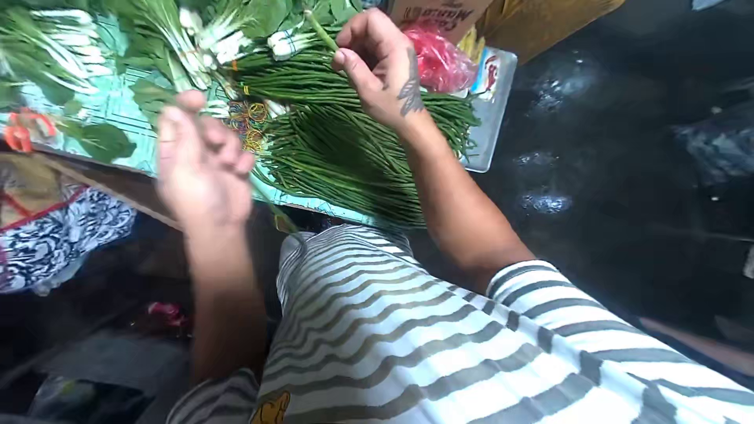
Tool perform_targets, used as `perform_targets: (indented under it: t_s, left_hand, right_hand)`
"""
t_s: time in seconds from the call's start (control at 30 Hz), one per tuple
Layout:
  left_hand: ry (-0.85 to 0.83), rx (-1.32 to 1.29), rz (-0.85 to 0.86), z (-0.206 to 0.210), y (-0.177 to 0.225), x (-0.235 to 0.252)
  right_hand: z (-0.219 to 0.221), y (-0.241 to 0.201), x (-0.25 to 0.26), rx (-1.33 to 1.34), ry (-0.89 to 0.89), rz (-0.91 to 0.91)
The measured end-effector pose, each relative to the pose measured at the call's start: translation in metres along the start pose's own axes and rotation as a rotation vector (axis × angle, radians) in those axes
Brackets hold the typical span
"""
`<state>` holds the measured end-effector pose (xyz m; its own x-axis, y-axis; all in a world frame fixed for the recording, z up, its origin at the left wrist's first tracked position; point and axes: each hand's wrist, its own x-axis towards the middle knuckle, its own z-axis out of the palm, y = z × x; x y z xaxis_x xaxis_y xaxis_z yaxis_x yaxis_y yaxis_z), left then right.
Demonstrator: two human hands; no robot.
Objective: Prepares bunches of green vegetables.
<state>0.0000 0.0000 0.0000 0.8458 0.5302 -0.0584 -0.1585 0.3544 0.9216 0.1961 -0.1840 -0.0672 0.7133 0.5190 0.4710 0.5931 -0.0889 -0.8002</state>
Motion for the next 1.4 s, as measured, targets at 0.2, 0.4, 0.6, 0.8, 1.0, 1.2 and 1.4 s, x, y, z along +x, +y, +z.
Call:
perform_targets:
  t_s: [0.2, 0.4, 0.6, 0.8, 1.0, 1.2, 1.4]
  left_hand:
    - [-0.016, -0.039, 0.117, 0.047, -0.046, 0.004]
    - [0.004, -0.077, 0.114, 0.042, -0.052, -0.002]
    - [-0.054, -0.064, 0.084, 0.018, -0.026, 0.006]
    - [0.061, -0.11, 0.272, -0.071, 0.113, -0.03]
    - [0.051, -0.405, 0.113, -0.1, 0.129, -0.071]
    - [0.177, -0.288, -0.165, -0.085, 0.046, -0.065]
    - [0.222, -0.354, -0.451, -0.068, -0.02, -0.045]
  right_hand:
    - [0.025, -0.086, -0.022, 0.162, -0.024, -0.012]
    - [0.038, -0.084, -0.04, 0.127, 0.027, -0.006]
    - [0.04, -0.06, -0.033, 0.146, -0.141, -0.004]
    - [0.052, 0.016, -0.071, -0.379, -0.637, 0.473]
    - [0.087, 0.032, -0.103, -0.645, -0.694, 0.537]
    - [0.082, 0.028, -0.096, -0.697, -0.78, 0.568]
    - [0.064, 0.036, -0.082, -0.65, -0.771, 0.551]
